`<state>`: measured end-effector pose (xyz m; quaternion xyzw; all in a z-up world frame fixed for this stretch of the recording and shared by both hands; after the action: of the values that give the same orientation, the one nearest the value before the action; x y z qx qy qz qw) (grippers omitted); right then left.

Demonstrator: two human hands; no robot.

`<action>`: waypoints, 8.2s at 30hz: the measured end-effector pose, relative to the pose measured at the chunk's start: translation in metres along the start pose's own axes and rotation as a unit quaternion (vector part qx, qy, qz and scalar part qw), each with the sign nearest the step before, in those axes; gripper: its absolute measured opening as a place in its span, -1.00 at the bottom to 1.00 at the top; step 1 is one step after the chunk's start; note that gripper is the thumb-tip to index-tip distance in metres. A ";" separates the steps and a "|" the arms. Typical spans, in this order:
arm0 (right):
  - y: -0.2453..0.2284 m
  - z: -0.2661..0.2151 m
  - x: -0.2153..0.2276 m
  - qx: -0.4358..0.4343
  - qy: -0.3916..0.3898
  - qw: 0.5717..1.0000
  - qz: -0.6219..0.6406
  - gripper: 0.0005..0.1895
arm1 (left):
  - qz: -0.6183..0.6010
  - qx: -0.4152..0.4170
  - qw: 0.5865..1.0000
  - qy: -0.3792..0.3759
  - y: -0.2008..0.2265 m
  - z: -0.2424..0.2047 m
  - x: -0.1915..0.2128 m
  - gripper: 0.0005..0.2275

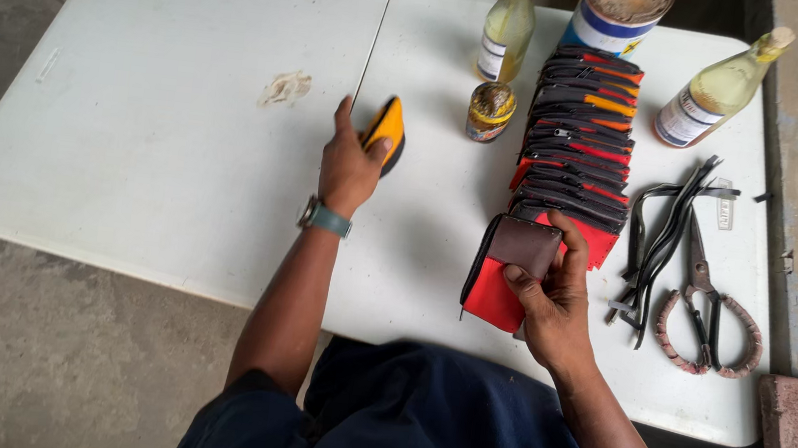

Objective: The person holds leather wallet components, folds the leather edges, inserts a leather divider, and aligns the pieces for assembly by hand.

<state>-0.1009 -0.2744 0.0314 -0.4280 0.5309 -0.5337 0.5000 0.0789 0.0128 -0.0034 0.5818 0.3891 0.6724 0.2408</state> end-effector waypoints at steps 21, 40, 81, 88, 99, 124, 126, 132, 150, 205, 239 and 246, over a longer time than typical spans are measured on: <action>-0.018 0.029 -0.019 0.003 0.034 0.999 -0.042 -0.33 | -0.556 -0.071 0.813 -0.159 0.074 -0.131 -0.037 -0.35; 0.019 0.322 0.095 -0.085 0.142 0.819 -0.550 -0.57 | 0.022 -0.125 0.982 0.140 0.007 -0.029 0.026 -0.40; -0.073 0.141 0.100 0.185 0.233 0.954 -0.026 -0.75 | -0.219 -0.325 0.920 -0.022 0.173 -0.122 -0.056 -0.61; -0.050 0.092 0.096 0.155 0.197 0.968 0.033 -0.76 | -0.112 -0.466 0.877 0.036 0.221 -0.129 -0.079 -0.44; -0.096 0.050 0.152 0.169 0.235 0.932 0.216 -0.83 | -0.079 -0.500 0.862 0.009 0.191 -0.119 -0.115 -0.82; -0.071 -0.010 0.041 0.184 -0.004 0.936 -0.300 -0.84 | -0.614 -0.071 0.764 -0.186 0.145 -0.127 -0.080 -0.81; -0.071 -0.011 0.044 0.205 -0.038 0.926 -0.315 -0.81 | -0.575 -0.101 0.789 -0.192 0.144 -0.130 -0.076 -0.82; -0.068 0.025 0.184 0.077 0.236 0.696 -0.673 -0.39 | -0.538 -0.110 0.816 -0.181 0.116 -0.126 -0.062 -0.86; -0.068 -0.024 0.050 0.076 0.001 0.888 -0.454 -0.34 | -0.570 -0.060 0.793 -0.206 0.125 -0.141 -0.066 -0.65; -0.072 -0.016 0.010 0.060 -0.086 0.992 -0.075 -0.54 | -0.608 -0.074 0.773 -0.166 0.110 -0.147 -0.036 -0.78; -0.072 0.005 0.003 -0.081 -0.151 0.883 0.438 -0.58 | -0.706 -0.057 0.521 -0.477 0.189 -0.183 -0.070 -0.33; -0.048 0.015 0.034 -0.074 0.038 0.919 0.386 -0.65 | -0.590 -0.076 0.614 -0.519 0.169 -0.161 -0.090 -0.40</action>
<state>-0.0940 -0.3130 0.0774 -0.2054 0.7110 -0.2747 0.6139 -0.0369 -0.1950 0.0756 0.4581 0.4059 -0.0011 0.7908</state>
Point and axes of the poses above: each hand's wrist, its own z-axis towards the middle knuckle, its own x-axis out of the back of the hand, y = z × x, the point moved 8 cm from there along z, towards the middle knuckle, and after that the axes turned 6 degrees about y, right-handed, at the moved point
